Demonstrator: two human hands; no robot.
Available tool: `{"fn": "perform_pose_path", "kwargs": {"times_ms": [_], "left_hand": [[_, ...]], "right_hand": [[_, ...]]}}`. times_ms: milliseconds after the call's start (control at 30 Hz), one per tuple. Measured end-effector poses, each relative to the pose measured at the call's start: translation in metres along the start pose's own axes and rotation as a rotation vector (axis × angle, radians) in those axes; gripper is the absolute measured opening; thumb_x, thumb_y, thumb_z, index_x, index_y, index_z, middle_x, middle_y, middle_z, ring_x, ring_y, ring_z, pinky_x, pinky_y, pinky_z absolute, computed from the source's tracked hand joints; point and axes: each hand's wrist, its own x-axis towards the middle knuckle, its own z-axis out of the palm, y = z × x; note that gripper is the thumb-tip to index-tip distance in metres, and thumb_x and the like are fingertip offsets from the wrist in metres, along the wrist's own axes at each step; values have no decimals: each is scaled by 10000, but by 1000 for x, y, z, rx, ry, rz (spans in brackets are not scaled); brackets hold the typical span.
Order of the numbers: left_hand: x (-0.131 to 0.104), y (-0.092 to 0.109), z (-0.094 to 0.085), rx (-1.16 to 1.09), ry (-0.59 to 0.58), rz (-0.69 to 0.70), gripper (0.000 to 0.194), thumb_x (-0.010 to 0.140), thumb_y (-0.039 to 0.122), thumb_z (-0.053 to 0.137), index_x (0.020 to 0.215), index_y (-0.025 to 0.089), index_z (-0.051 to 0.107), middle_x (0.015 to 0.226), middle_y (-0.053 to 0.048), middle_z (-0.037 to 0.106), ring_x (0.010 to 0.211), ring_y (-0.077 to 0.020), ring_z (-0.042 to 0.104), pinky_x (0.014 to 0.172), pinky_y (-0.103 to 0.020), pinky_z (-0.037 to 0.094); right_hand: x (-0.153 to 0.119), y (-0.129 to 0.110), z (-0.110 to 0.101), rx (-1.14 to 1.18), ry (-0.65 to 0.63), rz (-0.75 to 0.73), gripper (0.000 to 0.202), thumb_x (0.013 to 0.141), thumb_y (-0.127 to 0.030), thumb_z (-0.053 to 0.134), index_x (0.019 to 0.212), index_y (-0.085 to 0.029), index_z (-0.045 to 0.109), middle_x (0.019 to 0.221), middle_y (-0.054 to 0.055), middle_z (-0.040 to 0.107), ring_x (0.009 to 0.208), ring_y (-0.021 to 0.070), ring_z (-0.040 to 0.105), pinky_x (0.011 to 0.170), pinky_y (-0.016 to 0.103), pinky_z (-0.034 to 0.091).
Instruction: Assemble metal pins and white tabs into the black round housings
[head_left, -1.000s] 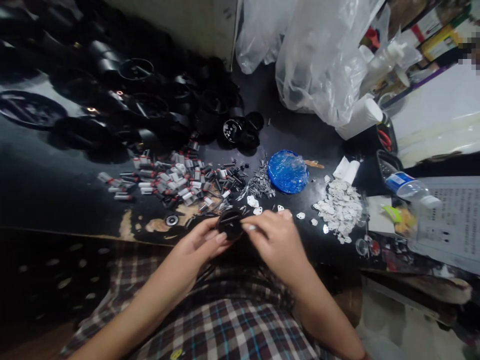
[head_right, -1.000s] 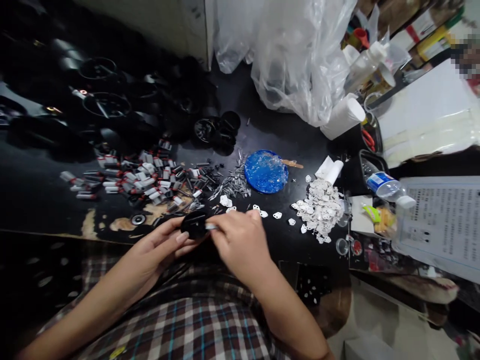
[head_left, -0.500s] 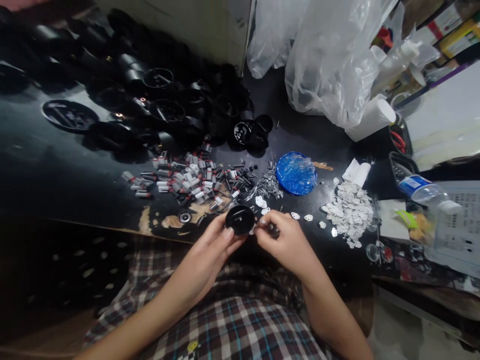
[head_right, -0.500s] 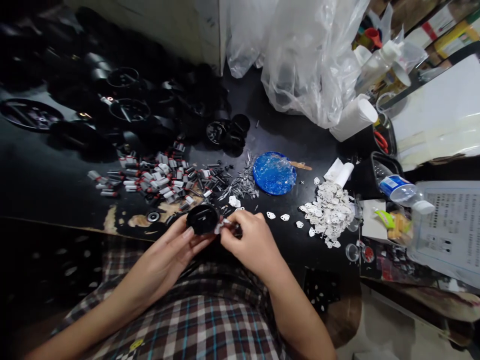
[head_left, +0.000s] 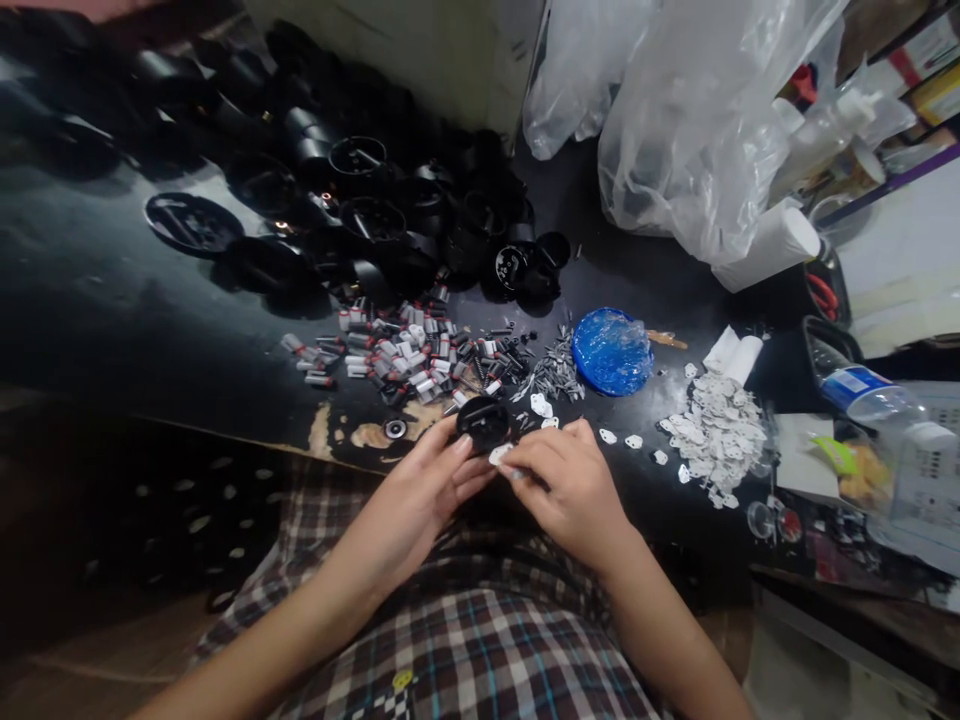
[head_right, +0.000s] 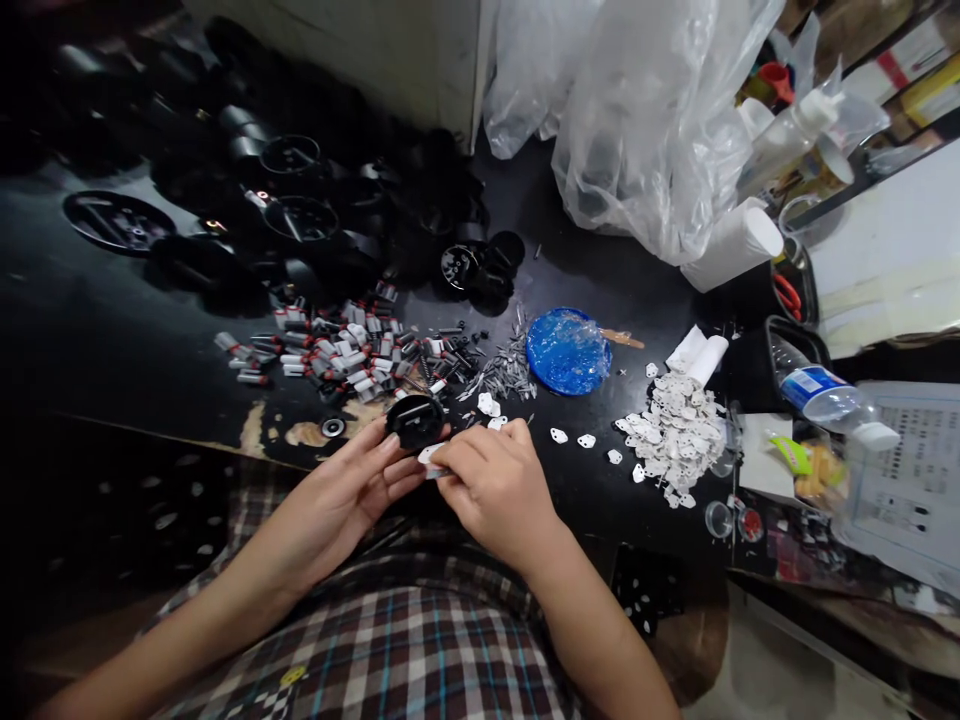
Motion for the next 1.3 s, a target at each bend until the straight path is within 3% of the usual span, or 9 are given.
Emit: {"fn": "perform_pose_path", "kwargs": {"times_ms": [233,500,700,1067,1167,1300], "left_hand": [[-2,-2,1,71,2,59,229,796,290,759,1019,280,703,992,35,752,909,-114,692,870,-213,552],[-3,-4,3,112,-48,87,275,745,303,801,990,252,685,975,10,750,913,-138,691,850,-231,556],[1,-9,9,111,59,108,252,736,280,796,891,226,604,781,56,708,724,-85,649,713,-170,531],[1,-13,8,136,94,122,235,740,281,774,889,231,599,796,48,711,760,-119,672,674,-186,516],[-7,-9,-9,204,98,111,241,761,322,763,942,236,630,885,18,735,838,-154,690,725,-227,546],[-37,9,-78,339,299,247,310,797,358,728,1090,294,646,1123,-1,719,1164,-248,614,948,-330,522]], "right_hand": [[4,-3,5,8,78,9,108,895,-128,591,935,-220,630,905,-17,731,815,122,649,779,337,333],[4,-4,4,-26,72,11,96,908,-151,576,908,-216,646,854,-17,727,755,121,628,760,341,323],[-4,-15,12,-56,100,93,96,923,-206,596,891,-221,685,714,-25,678,674,126,575,729,351,284],[-7,-23,20,-20,80,148,140,940,-226,578,862,-216,694,689,-25,677,646,125,556,716,352,273],[-1,-27,18,119,29,123,116,928,-228,606,856,-216,697,719,-25,689,671,122,577,724,343,297],[13,-32,11,438,-28,-18,74,919,-233,621,913,-214,693,761,-36,708,672,106,591,730,319,353]]}}
